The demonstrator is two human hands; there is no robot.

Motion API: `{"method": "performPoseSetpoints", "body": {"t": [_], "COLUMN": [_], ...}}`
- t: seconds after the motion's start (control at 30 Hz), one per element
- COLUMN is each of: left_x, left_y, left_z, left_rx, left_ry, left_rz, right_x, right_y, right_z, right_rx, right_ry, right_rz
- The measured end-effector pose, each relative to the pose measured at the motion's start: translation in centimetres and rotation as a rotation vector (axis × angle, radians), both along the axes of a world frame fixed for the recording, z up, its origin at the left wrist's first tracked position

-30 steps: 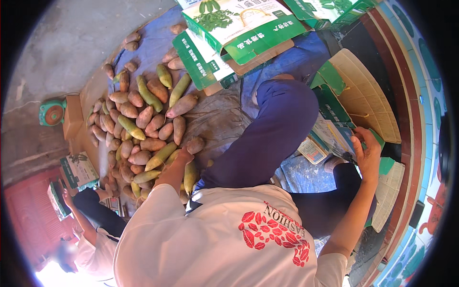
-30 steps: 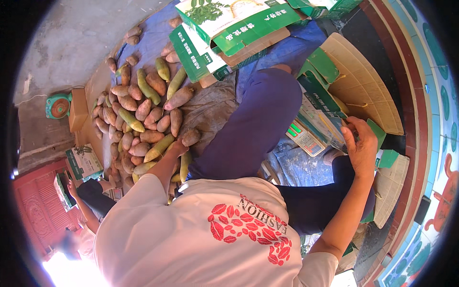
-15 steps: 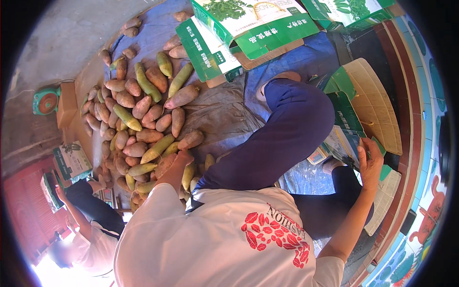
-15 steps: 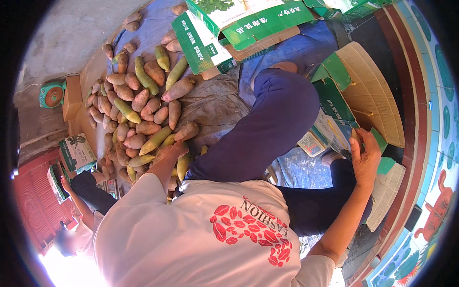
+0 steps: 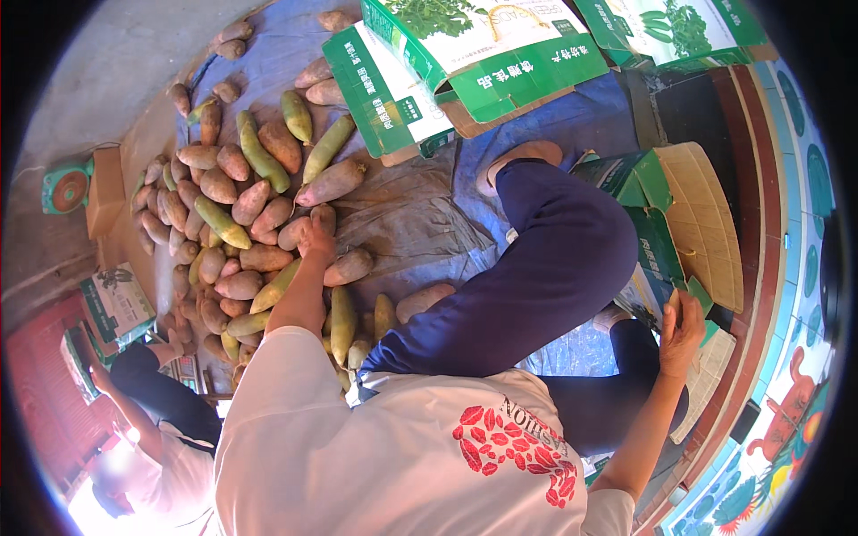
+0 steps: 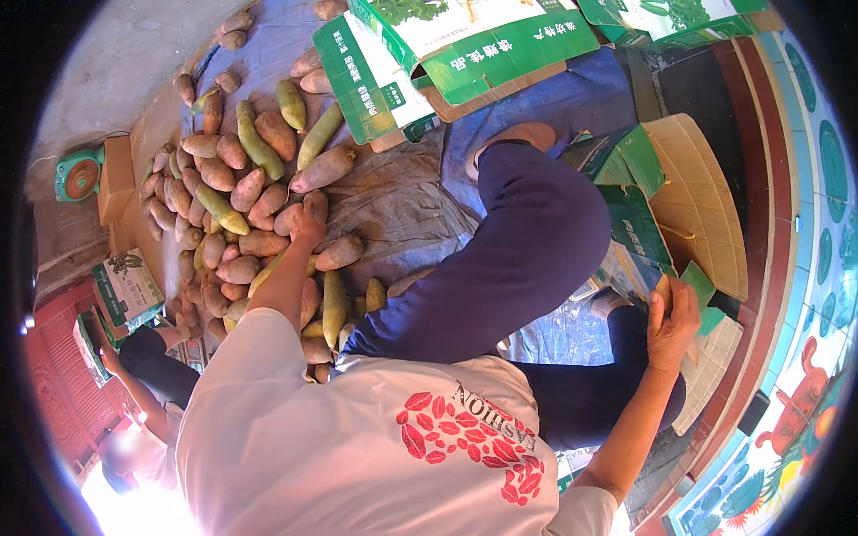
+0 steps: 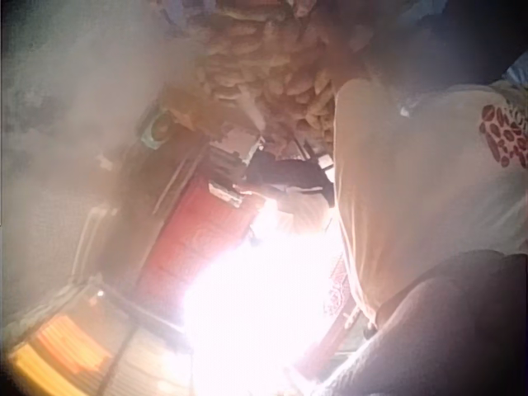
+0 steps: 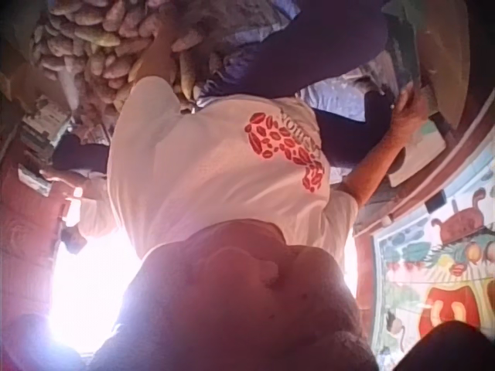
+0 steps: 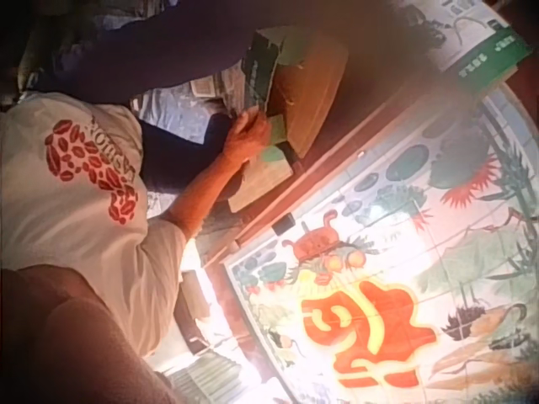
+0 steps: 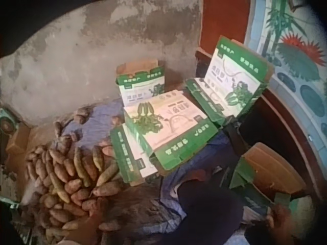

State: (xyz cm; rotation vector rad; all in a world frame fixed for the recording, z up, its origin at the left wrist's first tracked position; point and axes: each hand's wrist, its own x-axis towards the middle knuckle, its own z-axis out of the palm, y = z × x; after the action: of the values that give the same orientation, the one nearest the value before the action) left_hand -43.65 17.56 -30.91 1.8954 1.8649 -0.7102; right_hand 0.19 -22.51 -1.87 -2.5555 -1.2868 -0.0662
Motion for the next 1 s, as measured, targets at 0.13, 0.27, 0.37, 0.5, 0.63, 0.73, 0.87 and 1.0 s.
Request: {"method": "performPoseSetpoints", "body": {"t": [0.13, 0.27, 0.37, 0.5, 0.63, 0.73, 0.87, 1.0], "left_x": [0.4, 2.3, 1.2, 4.1, 4.0, 2.0, 3.9, 5.3], "left_y": [2.1, 2.7, 3.6, 2.0, 1.4, 1.1, -0.9, -1.4], "left_z": [-2.4, -2.4, -4.1, -1.9, -1.4, -4.8, -3.6, -0.6], "left_rx": [0.029, -0.018, 0.026, 0.035, -0.005, -0.040, -0.092, -0.055], "left_ry": [0.010, 0.072, 0.096, 0.187, 0.102, 0.172, 0.172, 0.010], "left_rz": [0.028, -0.048, -0.018, -0.207, -0.092, -0.215, -0.404, -0.400], "right_x": [-0.1, -0.3, 0.0, 0.0, 0.3, 0.4, 0.6, 0.8], "right_y": [-0.1, -0.2, 0.0, -0.3, 0.0, 0.6, 0.5, 0.8], "right_z": [-0.2, -0.3, -0.6, -0.6, -0.6, -0.7, -0.4, 0.0], "right_rx": [-0.042, -0.042, -0.036, -0.051, -0.072, -0.064, -0.087, -0.077], "right_ry": [-0.033, -0.035, -0.043, -0.070, -0.043, -0.037, -0.020, 0.004], "right_rz": [-0.005, -0.015, 0.003, -0.018, -0.039, -0.032, -0.045, -0.024]}}
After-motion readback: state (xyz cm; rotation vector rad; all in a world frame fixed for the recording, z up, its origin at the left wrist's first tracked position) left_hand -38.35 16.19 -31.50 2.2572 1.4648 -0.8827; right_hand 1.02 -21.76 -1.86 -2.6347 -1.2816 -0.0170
